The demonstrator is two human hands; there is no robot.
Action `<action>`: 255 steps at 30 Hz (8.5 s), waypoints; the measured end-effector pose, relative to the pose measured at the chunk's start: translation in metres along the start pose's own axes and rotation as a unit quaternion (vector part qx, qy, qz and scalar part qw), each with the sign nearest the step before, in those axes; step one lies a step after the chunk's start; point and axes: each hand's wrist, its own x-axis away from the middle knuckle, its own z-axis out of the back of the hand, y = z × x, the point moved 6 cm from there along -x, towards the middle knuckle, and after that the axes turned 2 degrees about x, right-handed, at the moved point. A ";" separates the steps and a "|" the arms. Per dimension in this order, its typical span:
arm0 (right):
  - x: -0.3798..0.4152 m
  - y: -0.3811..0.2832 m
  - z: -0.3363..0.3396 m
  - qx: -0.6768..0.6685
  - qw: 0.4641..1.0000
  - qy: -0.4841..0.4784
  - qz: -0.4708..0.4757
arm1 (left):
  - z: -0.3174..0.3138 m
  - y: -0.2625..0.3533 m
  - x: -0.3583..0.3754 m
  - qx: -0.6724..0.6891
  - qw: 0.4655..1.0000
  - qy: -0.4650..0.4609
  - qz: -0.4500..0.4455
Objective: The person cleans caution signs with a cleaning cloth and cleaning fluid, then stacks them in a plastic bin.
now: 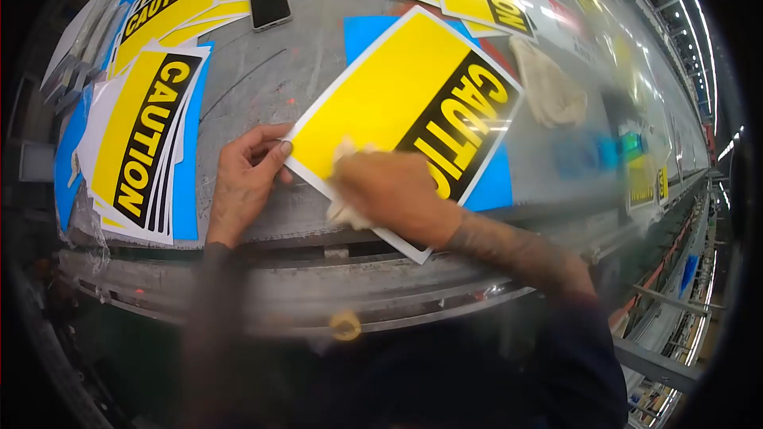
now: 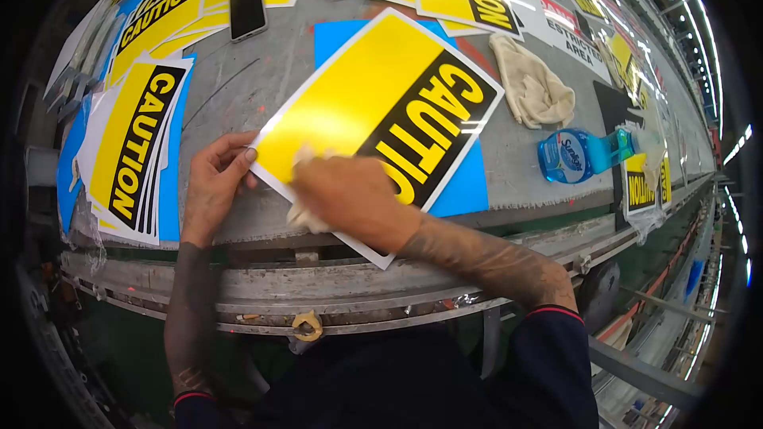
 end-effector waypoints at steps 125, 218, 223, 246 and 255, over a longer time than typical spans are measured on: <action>0.106 0.100 0.071 -0.473 0.874 0.039 -0.101 | 0.014 0.043 0.044 0.100 0.982 0.113 -0.117; 0.075 0.091 0.062 0.059 0.992 0.012 -0.113 | -0.020 0.018 -0.010 -0.306 0.930 -0.024 -0.203; 0.068 0.180 0.070 0.144 0.962 0.124 -0.196 | -0.022 0.019 -0.005 -0.275 0.944 -0.023 -0.181; 0.111 0.096 0.074 0.015 0.986 -0.002 -0.168 | -0.016 0.014 -0.012 -0.276 0.941 -0.014 -0.195; 0.131 0.040 0.081 0.089 0.983 -0.121 -0.104 | -0.020 0.017 -0.012 -0.265 0.948 -0.019 -0.173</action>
